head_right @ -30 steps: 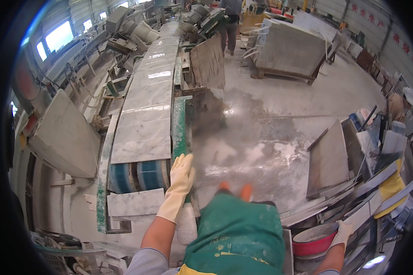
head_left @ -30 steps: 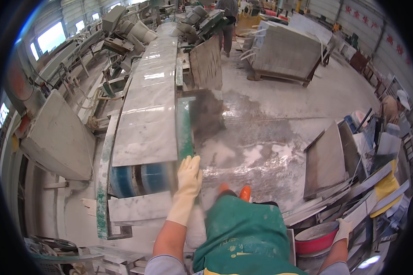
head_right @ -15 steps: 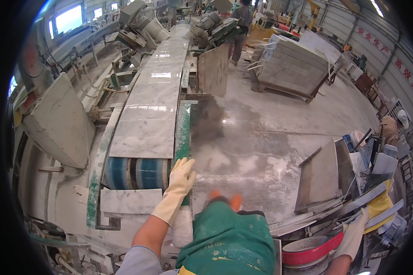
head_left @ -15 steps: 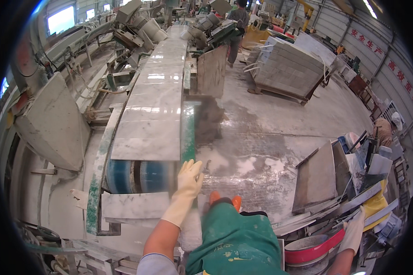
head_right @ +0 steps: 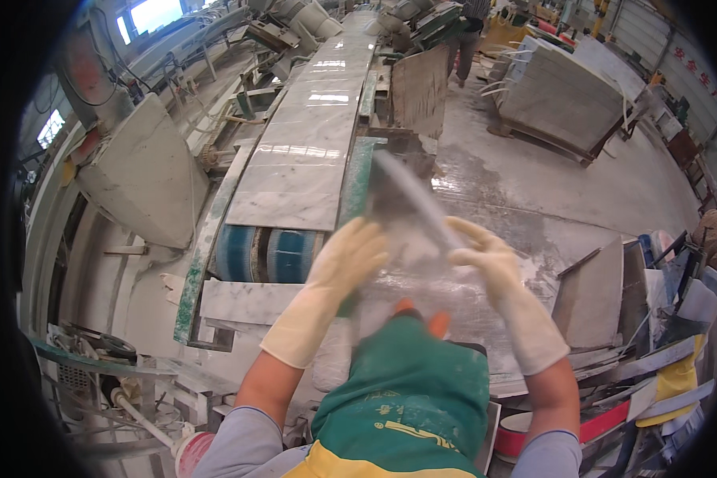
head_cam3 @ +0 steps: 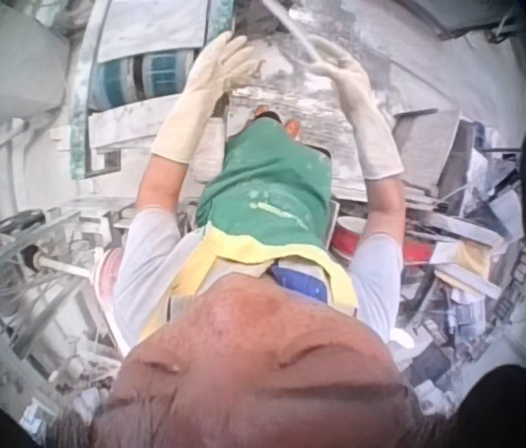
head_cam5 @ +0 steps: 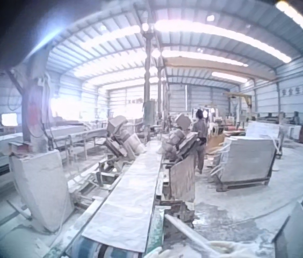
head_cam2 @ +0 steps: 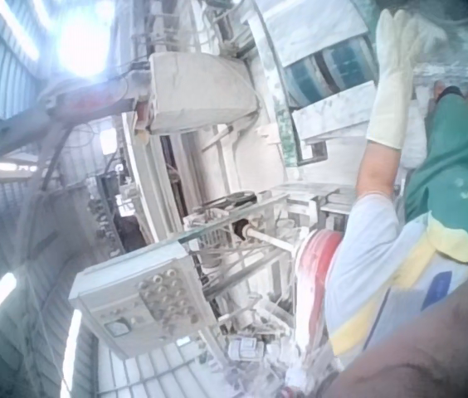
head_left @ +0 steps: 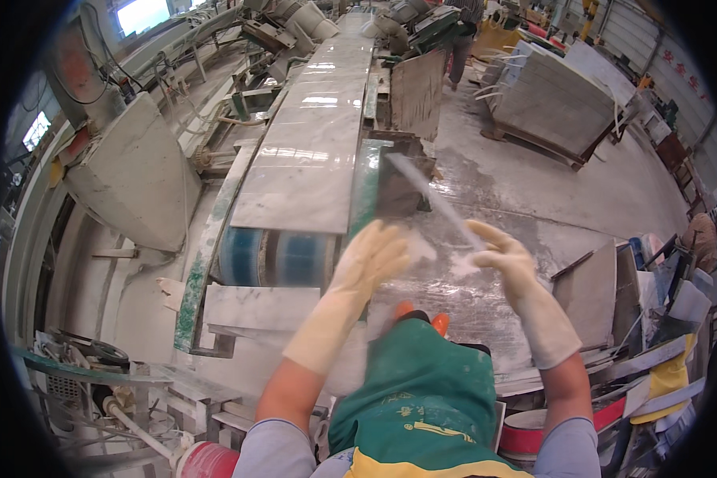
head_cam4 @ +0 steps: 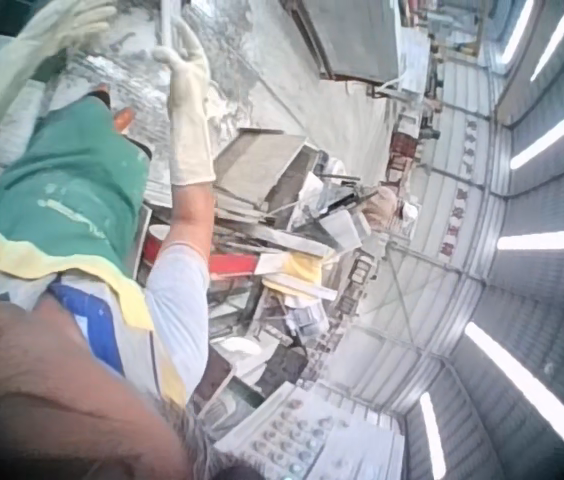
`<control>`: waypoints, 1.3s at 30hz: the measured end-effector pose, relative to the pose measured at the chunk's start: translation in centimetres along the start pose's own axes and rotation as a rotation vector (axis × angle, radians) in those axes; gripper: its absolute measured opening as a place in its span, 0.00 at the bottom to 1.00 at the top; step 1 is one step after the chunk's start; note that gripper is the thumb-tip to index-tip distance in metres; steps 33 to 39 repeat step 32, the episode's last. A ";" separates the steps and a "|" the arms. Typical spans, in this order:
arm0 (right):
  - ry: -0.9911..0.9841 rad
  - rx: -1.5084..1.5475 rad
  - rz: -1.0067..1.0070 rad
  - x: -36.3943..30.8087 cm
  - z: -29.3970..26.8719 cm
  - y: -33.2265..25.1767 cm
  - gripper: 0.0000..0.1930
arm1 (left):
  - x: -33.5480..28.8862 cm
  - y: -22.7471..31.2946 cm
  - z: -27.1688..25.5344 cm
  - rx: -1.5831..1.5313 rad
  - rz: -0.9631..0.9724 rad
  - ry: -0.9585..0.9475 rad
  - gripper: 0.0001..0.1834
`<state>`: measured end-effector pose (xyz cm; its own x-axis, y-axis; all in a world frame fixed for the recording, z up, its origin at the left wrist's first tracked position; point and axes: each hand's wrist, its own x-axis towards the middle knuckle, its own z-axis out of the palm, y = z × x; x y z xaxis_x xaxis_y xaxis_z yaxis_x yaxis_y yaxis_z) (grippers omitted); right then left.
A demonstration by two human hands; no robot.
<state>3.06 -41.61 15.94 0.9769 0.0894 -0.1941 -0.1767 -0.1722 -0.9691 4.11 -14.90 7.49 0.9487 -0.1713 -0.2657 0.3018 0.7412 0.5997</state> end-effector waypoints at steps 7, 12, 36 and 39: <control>-0.496 -0.894 -0.765 6.3 15.9 1.0 0.37 | -4.3 5.4 -8.2 0.071 0.435 0.352 0.18; -0.435 -0.902 -0.848 8.8 20.7 6.0 0.34 | -3.5 5.3 -13.5 0.130 0.447 0.560 0.23; -0.077 -0.679 -0.747 10.3 21.4 12.3 0.38 | -1.2 4.7 -15.2 0.077 0.463 0.550 0.25; -0.077 -0.679 -0.747 10.3 21.4 12.3 0.38 | -1.2 4.7 -15.2 0.077 0.463 0.550 0.25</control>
